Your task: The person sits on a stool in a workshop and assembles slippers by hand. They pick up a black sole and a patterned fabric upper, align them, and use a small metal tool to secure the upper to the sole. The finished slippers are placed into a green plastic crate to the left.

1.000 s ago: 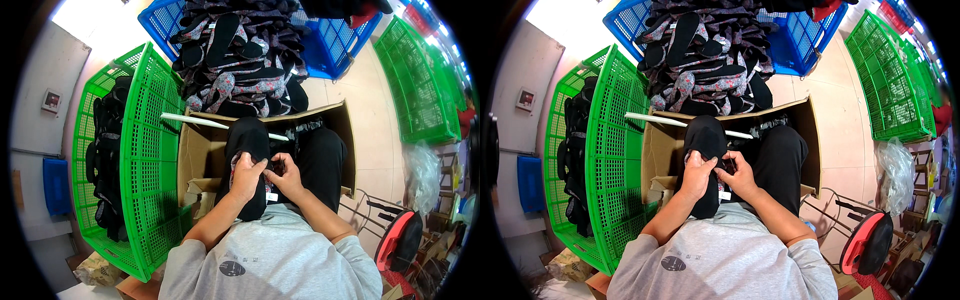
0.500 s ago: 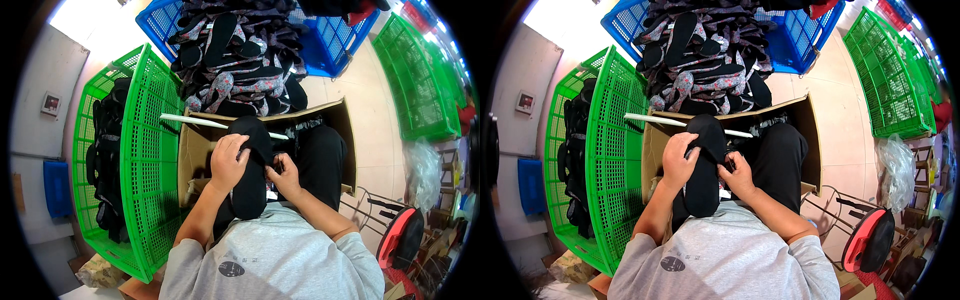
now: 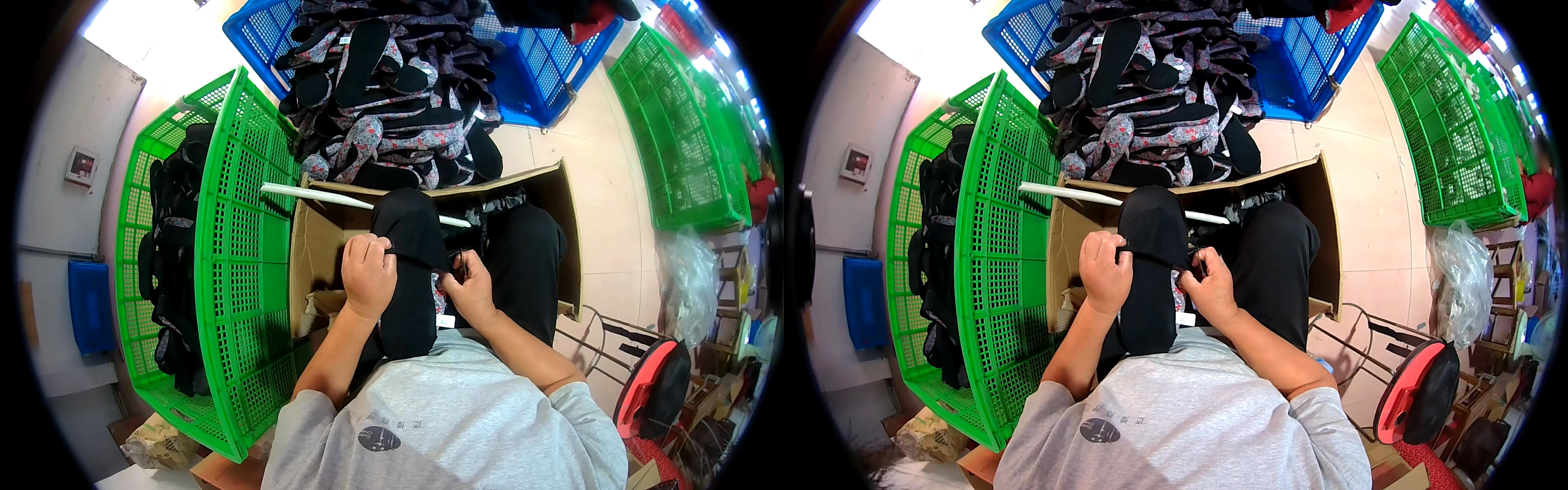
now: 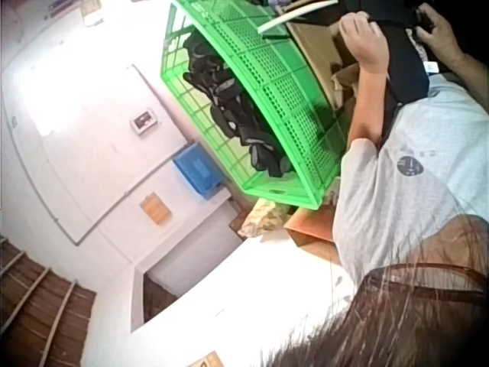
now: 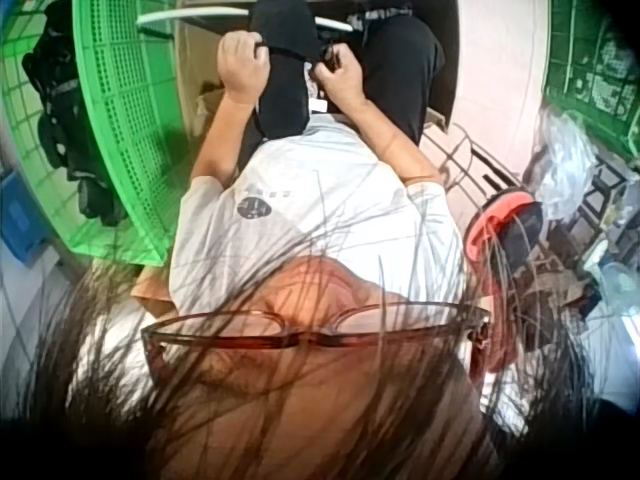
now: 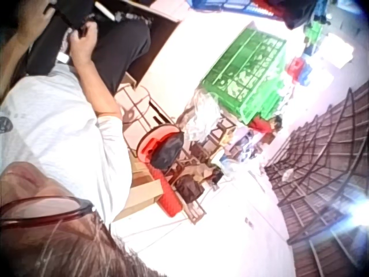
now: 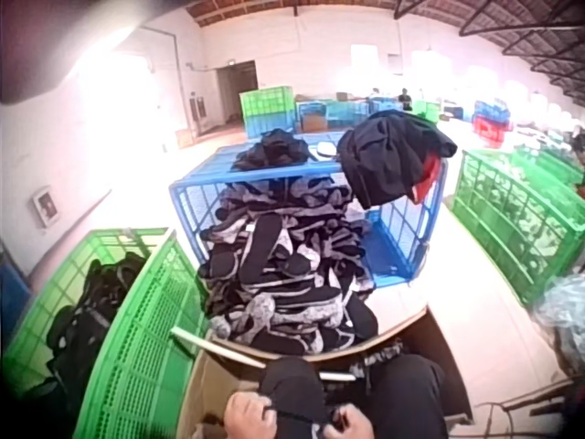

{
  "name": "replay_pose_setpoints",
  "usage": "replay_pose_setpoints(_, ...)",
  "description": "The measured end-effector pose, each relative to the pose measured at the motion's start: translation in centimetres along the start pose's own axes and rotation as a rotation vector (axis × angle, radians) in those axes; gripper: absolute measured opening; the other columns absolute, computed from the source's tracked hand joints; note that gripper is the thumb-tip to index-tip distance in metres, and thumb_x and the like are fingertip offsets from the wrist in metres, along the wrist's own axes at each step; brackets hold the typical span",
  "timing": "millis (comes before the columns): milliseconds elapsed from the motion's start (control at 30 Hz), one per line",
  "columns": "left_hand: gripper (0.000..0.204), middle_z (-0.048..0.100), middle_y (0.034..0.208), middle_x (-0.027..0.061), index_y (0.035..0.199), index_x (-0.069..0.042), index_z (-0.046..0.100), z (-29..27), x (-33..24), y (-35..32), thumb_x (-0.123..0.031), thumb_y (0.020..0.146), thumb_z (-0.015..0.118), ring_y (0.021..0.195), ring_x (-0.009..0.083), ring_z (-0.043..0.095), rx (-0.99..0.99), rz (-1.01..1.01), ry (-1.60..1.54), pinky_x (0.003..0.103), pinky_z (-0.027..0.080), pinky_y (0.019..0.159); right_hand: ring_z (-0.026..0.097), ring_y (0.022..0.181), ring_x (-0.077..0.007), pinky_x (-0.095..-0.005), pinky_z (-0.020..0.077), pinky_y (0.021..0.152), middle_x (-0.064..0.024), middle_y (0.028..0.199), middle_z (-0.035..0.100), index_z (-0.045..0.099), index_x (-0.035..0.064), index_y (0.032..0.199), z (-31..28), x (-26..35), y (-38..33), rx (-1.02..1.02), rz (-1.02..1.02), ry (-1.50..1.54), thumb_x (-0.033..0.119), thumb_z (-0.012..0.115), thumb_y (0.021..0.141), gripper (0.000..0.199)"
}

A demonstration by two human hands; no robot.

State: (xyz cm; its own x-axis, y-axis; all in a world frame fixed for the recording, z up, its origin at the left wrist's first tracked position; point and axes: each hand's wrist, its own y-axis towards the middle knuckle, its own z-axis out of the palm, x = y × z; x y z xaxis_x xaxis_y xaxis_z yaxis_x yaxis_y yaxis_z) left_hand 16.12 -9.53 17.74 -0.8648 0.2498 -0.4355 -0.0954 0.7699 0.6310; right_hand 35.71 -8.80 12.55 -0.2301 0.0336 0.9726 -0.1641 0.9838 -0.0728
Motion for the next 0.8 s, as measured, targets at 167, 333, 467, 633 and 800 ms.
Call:
replay_pose_setpoints(167, 0.032, 0.055, 0.086, 0.0129, 0.085, -0.004, 0.054, -0.3, 0.0, 0.2, 0.011, 0.06, 0.067, 0.08, 0.0333, 0.056, 0.02, -0.043, -0.046, 0.041, 0.047, 0.072, 0.045, 0.065, -0.0112, -0.0264, 0.0415, 0.06, -0.003, 0.078, 0.047, 0.048, 0.0045, 0.086, 0.0, 0.0, -0.1, 0.019, -0.004, 0.033, 0.0, 0.069, 0.074, 0.024)
replay_pose_setpoints(333, 0.032, 0.055, 0.088, 0.0111, 0.088, -0.003, 0.056, -0.5, -0.2, 0.5, 0.011, 0.063, 0.07, 0.08, 0.0281, 0.058, 0.054, -0.202, -0.169, 0.035, 0.048, 0.071, 0.045, 0.066, -0.01, -0.0262, 0.0416, 0.06, -0.0026, 0.079, 0.048, 0.049, 0.0051, 0.088, 0.0, 0.0, 0.1, 0.047, 0.022, 0.064, 0.002, 0.072, 0.075, 0.026)
replay_pose_setpoints(467, 0.033, 0.055, 0.088, 0.0096, 0.093, -0.002, 0.059, -0.4, -0.2, 0.4, 0.01, 0.065, 0.072, 0.079, 0.0236, 0.058, 0.069, -0.259, -0.22, 0.031, 0.05, 0.07, 0.045, 0.067, -0.0089, -0.0256, 0.0415, 0.06, -0.0014, 0.08, 0.048, 0.05, 0.0053, 0.088, -0.1, -0.1, 0.2, 0.057, 0.002, 0.041, 0.003, 0.074, 0.077, 0.026)
replay_pose_setpoints(633, 0.037, 0.056, 0.092, 0.0099, 0.098, -0.003, 0.061, -0.6, -0.4, 0.6, 0.006, 0.065, 0.075, 0.087, 0.0268, 0.057, 0.088, -0.21, -0.135, 0.036, 0.049, 0.077, 0.044, 0.067, -0.0078, -0.0244, 0.0412, 0.061, 0.0007, 0.08, 0.048, 0.051, 0.0056, 0.089, -0.2, 0.1, 0.1, 0.075, 0.035, 0.081, 0.005, 0.075, 0.079, 0.026)
replay_pose_setpoints(800, 0.042, 0.058, 0.104, 0.0089, 0.105, -0.009, 0.068, -1.5, -1.4, 2.4, -0.003, 0.064, 0.078, 0.104, 0.0316, 0.055, 0.172, 0.023, -0.081, 0.04, 0.045, 0.089, 0.046, 0.07, -0.0076, -0.0239, 0.0421, 0.063, 0.0009, 0.082, 0.049, 0.053, 0.0053, 0.092, -0.5, 0.1, 0.4, 0.099, 0.009, 0.075, 0.008, 0.077, 0.08, 0.027)
